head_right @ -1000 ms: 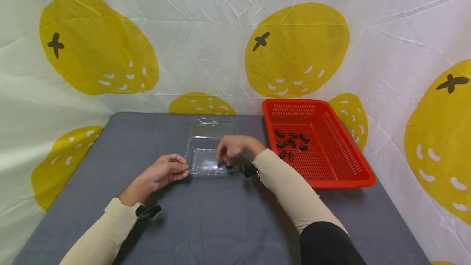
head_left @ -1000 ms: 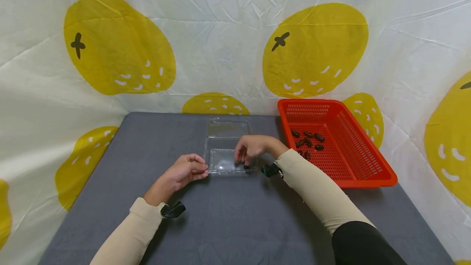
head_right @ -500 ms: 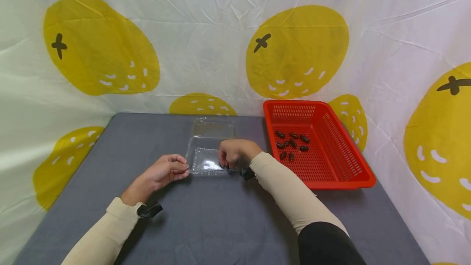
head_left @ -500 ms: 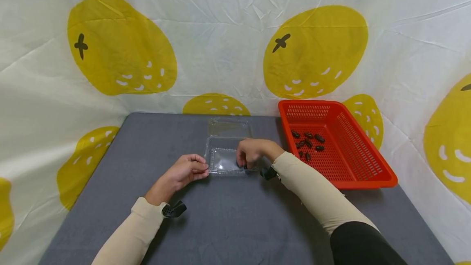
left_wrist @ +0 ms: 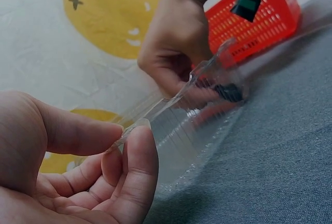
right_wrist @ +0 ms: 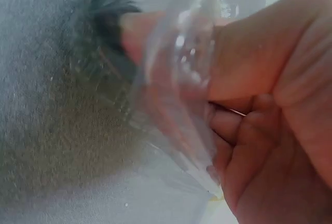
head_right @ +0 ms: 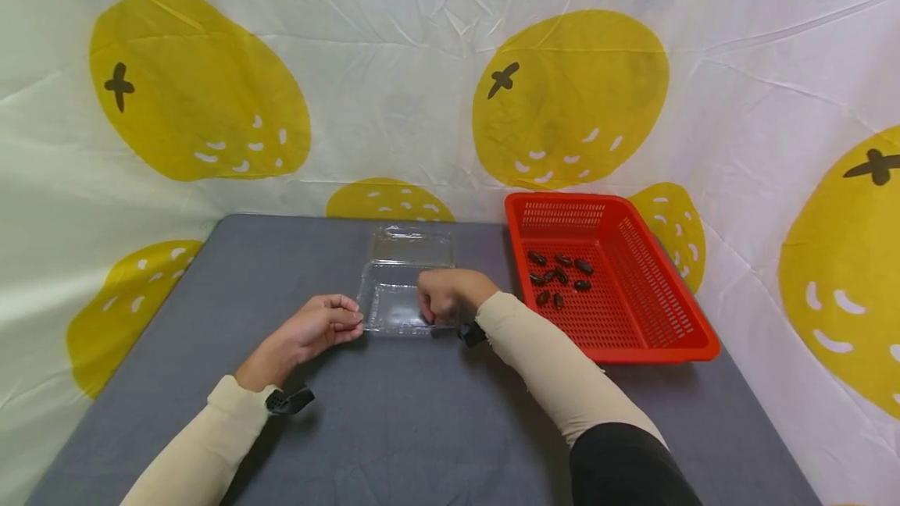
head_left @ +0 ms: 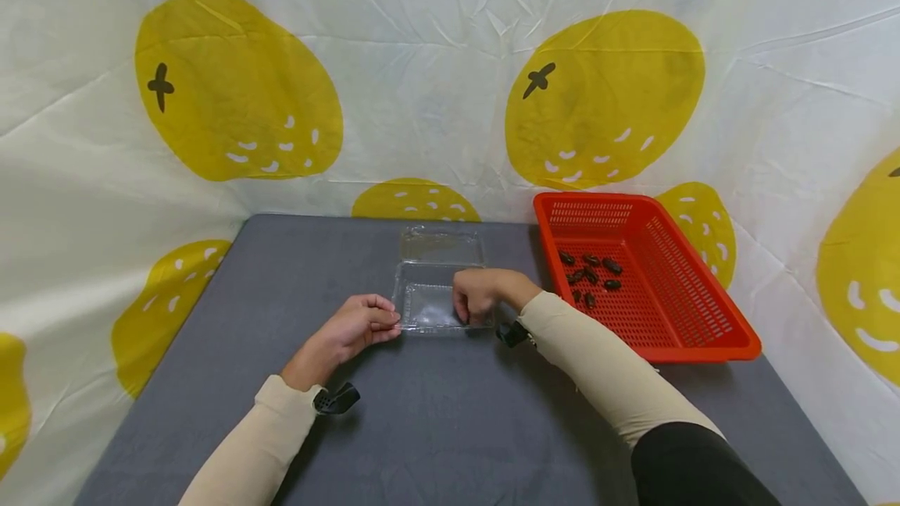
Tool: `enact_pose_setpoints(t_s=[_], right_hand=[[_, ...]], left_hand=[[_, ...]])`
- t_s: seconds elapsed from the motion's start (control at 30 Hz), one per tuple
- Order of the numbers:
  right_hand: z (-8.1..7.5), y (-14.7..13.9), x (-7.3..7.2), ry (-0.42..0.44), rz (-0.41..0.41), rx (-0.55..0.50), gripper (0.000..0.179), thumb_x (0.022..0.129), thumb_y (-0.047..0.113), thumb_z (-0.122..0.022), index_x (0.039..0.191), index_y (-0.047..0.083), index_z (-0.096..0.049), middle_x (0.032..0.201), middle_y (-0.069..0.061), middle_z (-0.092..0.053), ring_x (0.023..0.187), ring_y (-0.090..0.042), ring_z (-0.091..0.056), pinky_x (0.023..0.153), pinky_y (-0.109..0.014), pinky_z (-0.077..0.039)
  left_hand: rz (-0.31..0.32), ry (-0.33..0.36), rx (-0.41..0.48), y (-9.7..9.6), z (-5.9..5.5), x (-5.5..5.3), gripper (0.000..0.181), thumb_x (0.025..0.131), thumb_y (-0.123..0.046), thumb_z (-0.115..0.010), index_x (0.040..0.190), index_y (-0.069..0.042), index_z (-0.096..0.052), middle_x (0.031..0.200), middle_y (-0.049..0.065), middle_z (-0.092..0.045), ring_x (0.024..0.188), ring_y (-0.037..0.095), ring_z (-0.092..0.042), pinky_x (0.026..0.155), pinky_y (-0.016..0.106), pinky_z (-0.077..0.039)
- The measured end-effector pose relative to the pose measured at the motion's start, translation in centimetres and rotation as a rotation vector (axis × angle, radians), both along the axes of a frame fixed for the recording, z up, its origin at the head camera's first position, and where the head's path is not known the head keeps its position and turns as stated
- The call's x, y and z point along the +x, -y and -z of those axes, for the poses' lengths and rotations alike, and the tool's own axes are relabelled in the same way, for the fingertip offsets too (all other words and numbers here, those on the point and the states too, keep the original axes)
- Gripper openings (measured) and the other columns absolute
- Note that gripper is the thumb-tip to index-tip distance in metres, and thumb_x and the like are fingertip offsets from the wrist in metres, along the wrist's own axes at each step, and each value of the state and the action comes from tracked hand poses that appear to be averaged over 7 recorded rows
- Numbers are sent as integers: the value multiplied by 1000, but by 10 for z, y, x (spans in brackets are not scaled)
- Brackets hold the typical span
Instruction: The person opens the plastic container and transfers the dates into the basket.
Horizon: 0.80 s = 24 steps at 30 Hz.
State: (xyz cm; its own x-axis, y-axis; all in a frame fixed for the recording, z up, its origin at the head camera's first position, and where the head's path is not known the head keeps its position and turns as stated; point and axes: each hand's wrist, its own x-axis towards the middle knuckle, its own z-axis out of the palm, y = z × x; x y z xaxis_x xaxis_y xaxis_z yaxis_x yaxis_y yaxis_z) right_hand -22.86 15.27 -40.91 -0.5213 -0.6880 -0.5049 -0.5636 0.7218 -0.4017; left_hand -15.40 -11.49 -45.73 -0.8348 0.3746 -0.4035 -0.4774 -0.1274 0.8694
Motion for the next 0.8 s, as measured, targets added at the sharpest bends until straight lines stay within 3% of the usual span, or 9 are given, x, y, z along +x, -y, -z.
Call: enact_pose_setpoints(t_s=[0.33, 0.47, 0.8], right_hand=[[-10, -9, 0, 4, 79, -214, 12, 80, -6, -76, 85, 5, -79, 74, 3, -70, 66, -5, -55, 63, -18, -50], [-21, -14, 1, 43, 150, -301, 11, 82, -8, -75, 88, 2, -78, 77, 1, -70, 70, -6, -56, 66, -19, -51], [-48, -27, 4, 66, 229, -425, 9, 85, -7, -78, 90, 0, -77, 79, -2, -72, 71, -9, -59, 67, -23, -52]], left_hand=[[7, 8, 3, -6, -3, -1, 16, 98, 8, -59, 92, -7, -58, 80, 4, -66, 71, 14, -71, 72, 27, -65], [5, 6, 8, -5, -4, -1, 16, 97, 8, -59, 92, -7, -58, 80, 4, -65, 70, 14, -70, 72, 26, -64], [8, 13, 8, -7, -4, 1, 14, 97, 7, -60, 94, -6, -58, 80, 5, -67, 70, 14, -71, 72, 27, -65]])
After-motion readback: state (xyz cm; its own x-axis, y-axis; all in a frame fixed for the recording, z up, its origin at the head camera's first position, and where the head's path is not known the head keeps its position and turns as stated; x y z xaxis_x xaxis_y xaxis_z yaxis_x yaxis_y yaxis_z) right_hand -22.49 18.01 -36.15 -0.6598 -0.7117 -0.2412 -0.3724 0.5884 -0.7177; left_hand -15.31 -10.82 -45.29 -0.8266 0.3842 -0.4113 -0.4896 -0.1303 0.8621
